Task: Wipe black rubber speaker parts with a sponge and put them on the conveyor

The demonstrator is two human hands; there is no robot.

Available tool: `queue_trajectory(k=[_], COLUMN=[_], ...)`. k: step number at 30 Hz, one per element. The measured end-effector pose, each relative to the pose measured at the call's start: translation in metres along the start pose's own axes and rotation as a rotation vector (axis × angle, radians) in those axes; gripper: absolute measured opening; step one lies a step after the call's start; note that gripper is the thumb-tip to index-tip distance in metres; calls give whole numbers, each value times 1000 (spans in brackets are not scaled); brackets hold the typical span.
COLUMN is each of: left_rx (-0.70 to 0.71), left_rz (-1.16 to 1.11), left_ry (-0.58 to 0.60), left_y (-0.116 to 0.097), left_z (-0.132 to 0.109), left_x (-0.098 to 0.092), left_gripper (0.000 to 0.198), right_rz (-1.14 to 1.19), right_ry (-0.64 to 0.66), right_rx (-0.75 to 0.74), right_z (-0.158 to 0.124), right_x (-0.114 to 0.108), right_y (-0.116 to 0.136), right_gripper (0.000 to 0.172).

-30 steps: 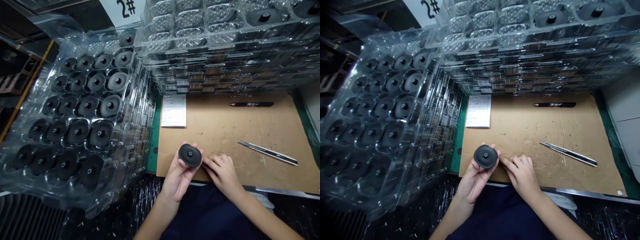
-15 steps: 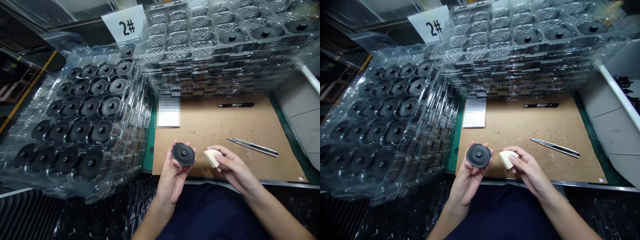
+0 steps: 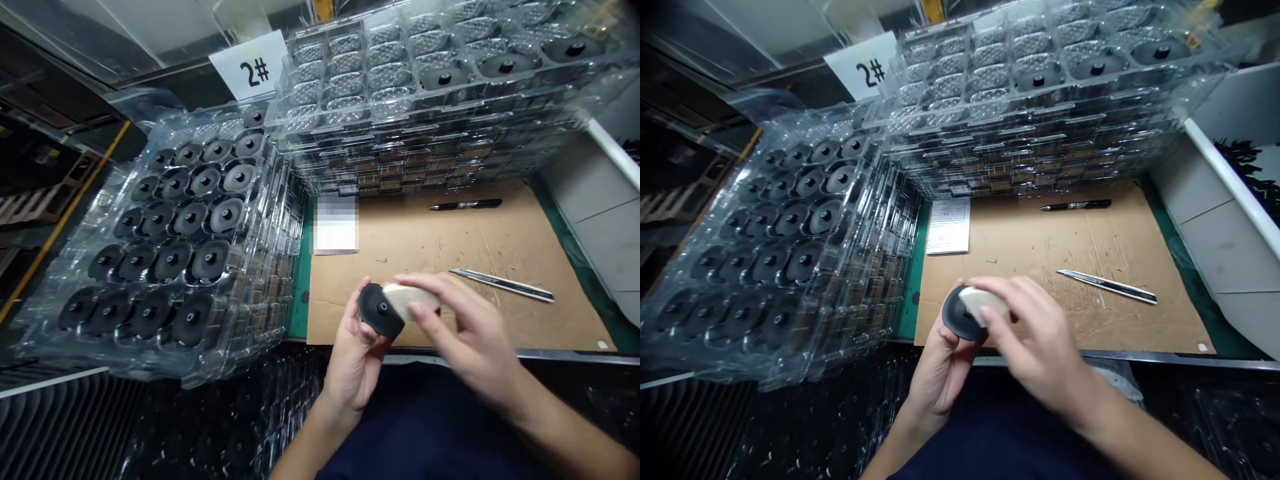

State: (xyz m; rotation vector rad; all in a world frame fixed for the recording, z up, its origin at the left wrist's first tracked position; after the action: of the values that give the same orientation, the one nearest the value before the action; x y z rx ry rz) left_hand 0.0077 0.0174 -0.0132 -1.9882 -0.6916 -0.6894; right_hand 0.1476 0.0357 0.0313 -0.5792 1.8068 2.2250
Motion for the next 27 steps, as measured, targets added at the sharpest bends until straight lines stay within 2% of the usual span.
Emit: queue_trajectory(k=[3,6,7,11,15,19,20,22,24,27], left_rx=[-30,-4,6,18,3,-40,-46,-57,-75,-94], left_rz=[57,89,95,96,83,103,101,79,58,61], left_ry=[-7,-43,-48,-13,-27,6,25,48,49,-14], left_y=[3,3,3,-2,-8,-5,-6,-8,-10,-10], left_z=[-2,-3,-3,-1,2,4,4,3,2,0], left_x=[0,-2,-2,5,8,13,14,16,18,23], left_gripper=[50,48,47,50,58,57,59,64,67,66], right_rz=[-59,-50,-59,-93,-10,-104,-102,-55,-35,-193], right_ry=[67,251,263,76,186,28,26,113,201,133], right_rx=[-206,-220,-224,-293,-293,-286,-315,-347,-292,-165], right_z=[6,11,13,10,4,13,12,6,-2,-1], right_x=[11,20,20,11,10,5,4,0,-7,-20], right_y=[22,24,24,25,27,27,26,24,18,11], right_gripper=[27,23,22,26,30,27,28,30,29,26])
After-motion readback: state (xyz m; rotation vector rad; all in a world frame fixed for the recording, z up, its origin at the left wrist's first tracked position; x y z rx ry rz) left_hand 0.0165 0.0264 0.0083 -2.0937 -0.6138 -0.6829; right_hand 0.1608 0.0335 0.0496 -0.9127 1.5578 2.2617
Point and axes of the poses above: each hand's wrist, its own z-axis towards the middle knuckle, its own x-axis out of the palm, y = z × x, the point moved 3 cm from there along z, towards the middle knuckle, and after that the axes turned 1 degree about y, right-handed, at the moved point
